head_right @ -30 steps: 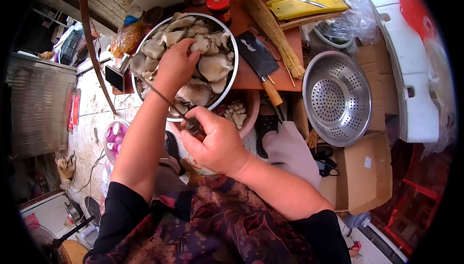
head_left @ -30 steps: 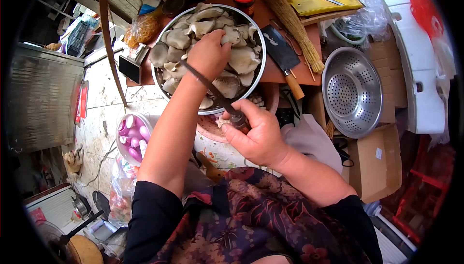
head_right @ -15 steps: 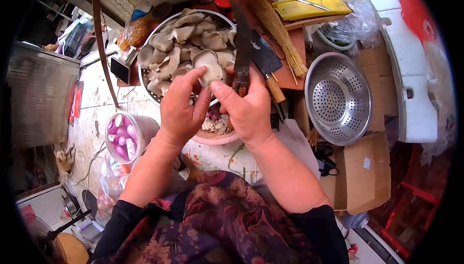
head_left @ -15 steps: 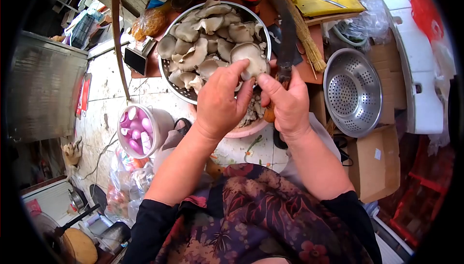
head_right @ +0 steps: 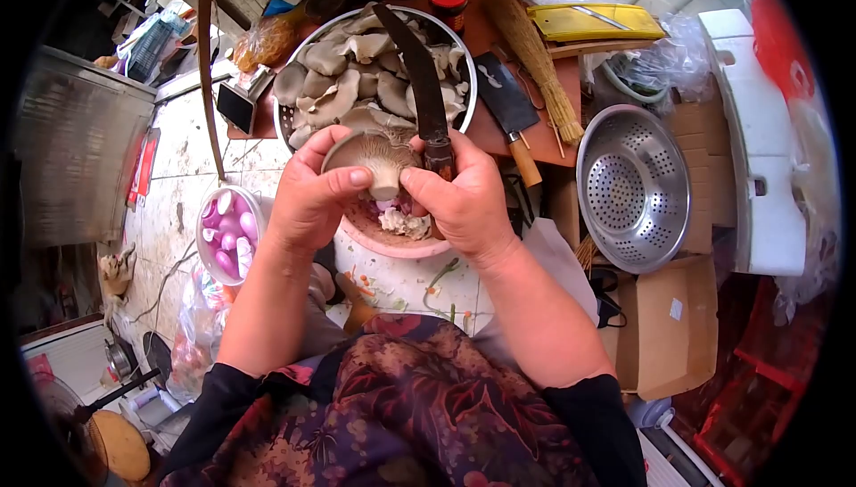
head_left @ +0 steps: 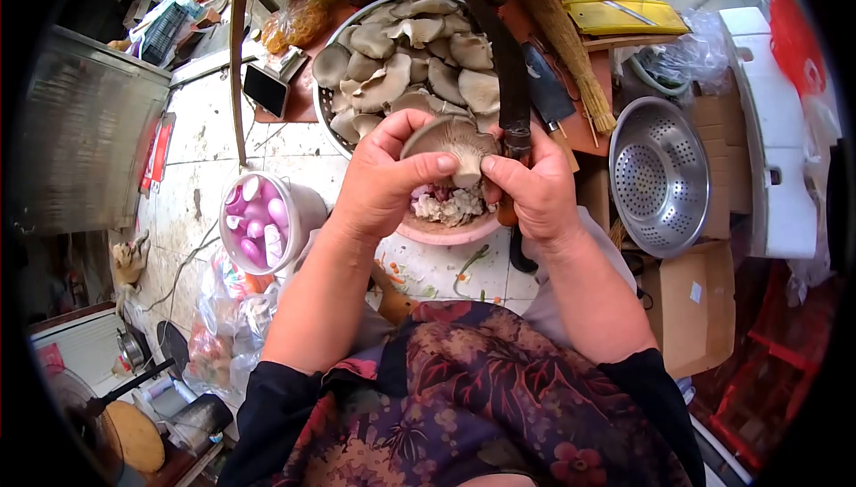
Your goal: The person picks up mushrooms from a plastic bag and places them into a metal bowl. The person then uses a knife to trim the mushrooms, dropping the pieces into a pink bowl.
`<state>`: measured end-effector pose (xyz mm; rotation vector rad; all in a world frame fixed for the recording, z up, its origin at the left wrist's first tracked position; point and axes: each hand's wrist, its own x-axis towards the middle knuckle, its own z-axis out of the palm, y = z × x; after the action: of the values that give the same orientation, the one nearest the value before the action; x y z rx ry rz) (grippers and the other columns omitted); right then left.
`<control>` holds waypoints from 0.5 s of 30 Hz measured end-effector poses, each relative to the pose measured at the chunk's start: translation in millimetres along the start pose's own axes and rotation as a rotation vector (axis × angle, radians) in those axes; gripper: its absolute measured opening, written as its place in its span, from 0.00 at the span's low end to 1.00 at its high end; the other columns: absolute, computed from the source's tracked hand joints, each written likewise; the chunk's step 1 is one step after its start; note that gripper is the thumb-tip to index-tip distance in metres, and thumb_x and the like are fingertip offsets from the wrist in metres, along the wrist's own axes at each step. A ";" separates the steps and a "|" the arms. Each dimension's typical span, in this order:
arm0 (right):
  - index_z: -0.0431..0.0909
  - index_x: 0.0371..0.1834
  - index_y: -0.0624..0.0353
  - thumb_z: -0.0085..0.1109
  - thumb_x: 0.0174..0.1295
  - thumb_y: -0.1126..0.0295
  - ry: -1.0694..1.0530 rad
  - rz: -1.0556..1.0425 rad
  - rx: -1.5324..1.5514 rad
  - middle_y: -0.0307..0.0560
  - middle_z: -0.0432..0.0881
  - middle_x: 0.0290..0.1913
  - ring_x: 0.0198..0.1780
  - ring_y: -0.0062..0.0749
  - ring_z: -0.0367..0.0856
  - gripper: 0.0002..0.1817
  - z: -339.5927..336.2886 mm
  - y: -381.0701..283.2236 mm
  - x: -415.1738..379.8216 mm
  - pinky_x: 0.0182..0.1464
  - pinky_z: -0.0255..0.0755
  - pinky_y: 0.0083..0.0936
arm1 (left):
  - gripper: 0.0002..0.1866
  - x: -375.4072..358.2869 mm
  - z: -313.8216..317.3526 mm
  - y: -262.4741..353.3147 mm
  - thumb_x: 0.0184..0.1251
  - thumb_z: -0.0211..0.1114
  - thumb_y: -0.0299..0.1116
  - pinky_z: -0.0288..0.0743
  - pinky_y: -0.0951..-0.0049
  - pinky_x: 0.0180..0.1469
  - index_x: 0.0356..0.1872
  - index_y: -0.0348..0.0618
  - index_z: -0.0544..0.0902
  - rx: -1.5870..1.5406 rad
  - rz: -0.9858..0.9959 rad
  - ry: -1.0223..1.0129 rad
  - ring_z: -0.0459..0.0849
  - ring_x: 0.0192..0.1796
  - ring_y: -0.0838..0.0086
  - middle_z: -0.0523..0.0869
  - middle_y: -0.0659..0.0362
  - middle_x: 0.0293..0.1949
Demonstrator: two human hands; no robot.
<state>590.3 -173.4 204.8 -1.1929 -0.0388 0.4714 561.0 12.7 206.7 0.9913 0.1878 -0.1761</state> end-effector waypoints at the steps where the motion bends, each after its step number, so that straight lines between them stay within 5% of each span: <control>1: 0.73 0.48 0.64 0.63 0.58 0.75 -0.001 0.001 -0.001 0.40 0.79 0.32 0.24 0.16 0.73 0.15 0.3 1.0 1.1 0.27 0.70 0.15 | 0.17 -3.2 0.9 -0.8 0.56 0.70 0.21 0.78 0.76 0.47 0.46 0.37 0.77 -0.001 0.001 0.001 0.83 0.39 0.76 0.84 0.60 0.40; 3: 0.73 0.48 0.65 0.62 0.58 0.74 0.031 -0.038 -0.016 0.41 0.80 0.34 0.24 0.17 0.74 0.15 -0.3 1.9 3.6 0.27 0.71 0.16 | 0.15 -8.2 5.8 -2.0 0.55 0.70 0.20 0.77 0.76 0.49 0.43 0.37 0.78 0.366 0.419 0.067 0.82 0.42 0.76 0.84 0.59 0.40; 5: 0.74 0.48 0.64 0.61 0.59 0.73 0.067 0.000 0.067 0.42 0.81 0.35 0.24 0.17 0.74 0.15 -1.6 0.3 3.4 0.26 0.71 0.17 | 0.20 1.8 -7.6 -5.9 0.45 0.75 0.19 0.74 0.67 0.55 0.41 0.40 0.79 0.766 1.109 0.155 0.80 0.50 0.64 0.84 0.57 0.41; 7: 0.74 0.48 0.64 0.61 0.59 0.73 0.106 0.034 0.153 0.42 0.81 0.37 0.24 0.18 0.74 0.14 -1.6 1.9 2.7 0.26 0.71 0.17 | 0.21 -11.2 7.7 9.2 0.44 0.77 0.21 0.73 0.61 0.56 0.40 0.43 0.79 1.085 1.401 0.253 0.80 0.50 0.61 0.84 0.57 0.43; 11: 0.74 0.50 0.62 0.53 0.67 0.71 0.078 0.218 0.499 0.44 0.81 0.41 0.40 0.27 0.81 0.11 -6.7 27.2 -3.2 0.45 0.77 0.23 | 0.12 -13.8 15.3 -30.2 0.49 0.71 0.29 0.74 0.58 0.59 0.37 0.50 0.83 1.285 1.277 -0.310 0.80 0.55 0.60 0.85 0.58 0.50; 15: 0.74 0.50 0.61 0.47 0.69 0.70 0.186 0.201 0.252 0.45 0.81 0.42 0.42 0.30 0.82 0.11 -7.3 20.2 -1.2 0.47 0.77 0.25 | 0.12 -0.5 9.7 -17.3 0.50 0.69 0.29 0.74 0.56 0.57 0.39 0.47 0.82 1.059 1.399 0.209 0.81 0.54 0.60 0.85 0.60 0.48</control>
<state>584.4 -174.6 184.2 -0.9911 0.2950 0.5226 557.2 -4.7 197.9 1.9629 -0.4924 1.2323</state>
